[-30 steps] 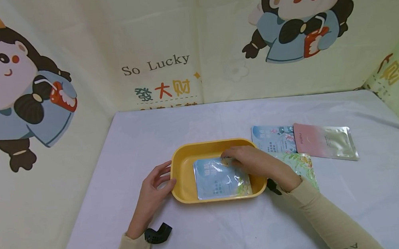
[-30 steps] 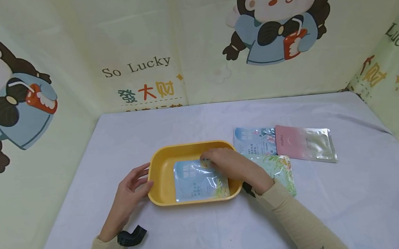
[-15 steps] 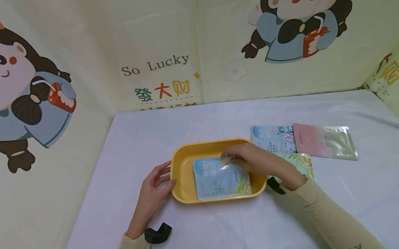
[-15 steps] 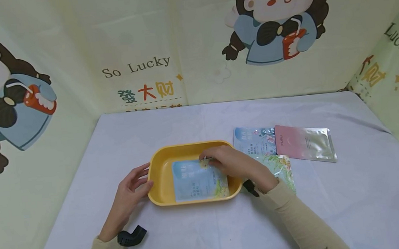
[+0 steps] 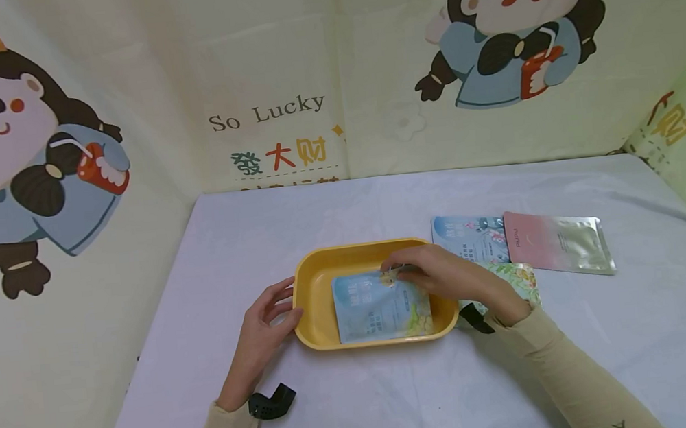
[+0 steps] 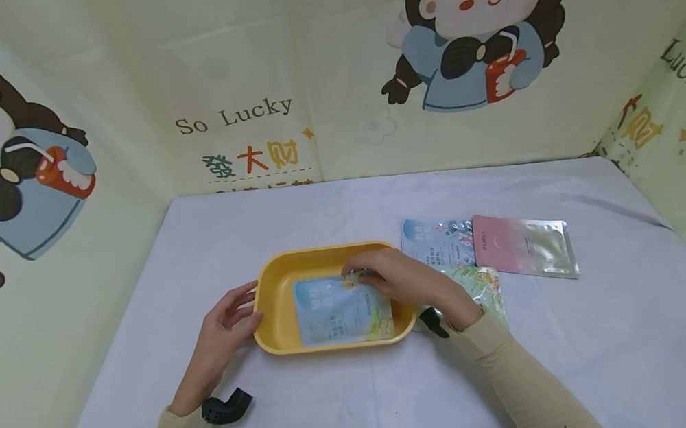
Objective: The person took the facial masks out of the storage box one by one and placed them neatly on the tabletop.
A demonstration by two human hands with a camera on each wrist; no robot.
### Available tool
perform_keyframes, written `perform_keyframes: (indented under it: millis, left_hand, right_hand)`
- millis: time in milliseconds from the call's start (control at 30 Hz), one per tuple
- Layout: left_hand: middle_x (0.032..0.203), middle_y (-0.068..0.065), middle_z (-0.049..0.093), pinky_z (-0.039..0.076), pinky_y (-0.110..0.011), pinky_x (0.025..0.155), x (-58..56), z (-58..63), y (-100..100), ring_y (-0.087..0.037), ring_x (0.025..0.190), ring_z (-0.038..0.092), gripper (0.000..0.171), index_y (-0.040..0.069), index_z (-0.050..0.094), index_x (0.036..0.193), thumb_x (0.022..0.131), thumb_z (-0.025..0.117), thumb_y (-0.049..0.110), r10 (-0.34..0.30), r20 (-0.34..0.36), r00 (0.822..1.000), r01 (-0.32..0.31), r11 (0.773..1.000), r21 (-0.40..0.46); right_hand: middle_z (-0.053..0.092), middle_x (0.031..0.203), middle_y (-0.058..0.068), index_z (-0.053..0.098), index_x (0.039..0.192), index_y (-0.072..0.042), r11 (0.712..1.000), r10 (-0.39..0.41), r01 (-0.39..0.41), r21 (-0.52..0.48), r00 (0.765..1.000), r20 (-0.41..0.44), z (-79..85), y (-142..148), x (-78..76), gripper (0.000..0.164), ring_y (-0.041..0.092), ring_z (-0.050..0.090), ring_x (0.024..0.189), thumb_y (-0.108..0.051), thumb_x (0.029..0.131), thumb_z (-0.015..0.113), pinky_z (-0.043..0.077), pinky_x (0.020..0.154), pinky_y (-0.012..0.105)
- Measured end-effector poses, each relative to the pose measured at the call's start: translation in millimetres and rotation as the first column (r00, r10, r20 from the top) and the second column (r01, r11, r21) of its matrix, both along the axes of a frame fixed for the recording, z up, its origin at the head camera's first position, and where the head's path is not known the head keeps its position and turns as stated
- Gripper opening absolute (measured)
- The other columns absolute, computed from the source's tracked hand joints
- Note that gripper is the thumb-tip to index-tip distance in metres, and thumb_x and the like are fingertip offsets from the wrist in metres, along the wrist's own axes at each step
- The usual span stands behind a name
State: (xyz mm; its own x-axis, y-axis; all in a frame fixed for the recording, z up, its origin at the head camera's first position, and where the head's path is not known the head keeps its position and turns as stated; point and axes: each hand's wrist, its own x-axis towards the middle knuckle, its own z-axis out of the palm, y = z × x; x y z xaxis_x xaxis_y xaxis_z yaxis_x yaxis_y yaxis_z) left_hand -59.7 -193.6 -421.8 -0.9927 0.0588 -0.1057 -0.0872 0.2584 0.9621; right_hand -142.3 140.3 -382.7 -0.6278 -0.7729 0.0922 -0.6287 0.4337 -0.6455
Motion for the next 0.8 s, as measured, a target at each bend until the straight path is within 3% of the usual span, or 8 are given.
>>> perform_keyframes:
  millis: [800]
  left_hand:
    - [0.134, -0.007, 0.057, 0.057, -0.022, 0.085, -1.2, -0.4, -1.4, -0.027, 0.117, 0.061, 0.051, 0.022, 0.054, 0.139, 0.091, 0.072, 0.017, 0.002, 0.003, 1.000, -0.002, 1.000, -0.012]
  right_hand:
    - [0.068, 0.119, -0.003, 0.066, 0.120, -0.013, 0.997, -0.064, 0.067, -0.050, 0.997, 0.049, 18.1, 12.7, 0.1, 0.025, 0.013, 0.063, 0.109, -0.003, 0.099, 0.058, 0.055, 0.095, 0.033]
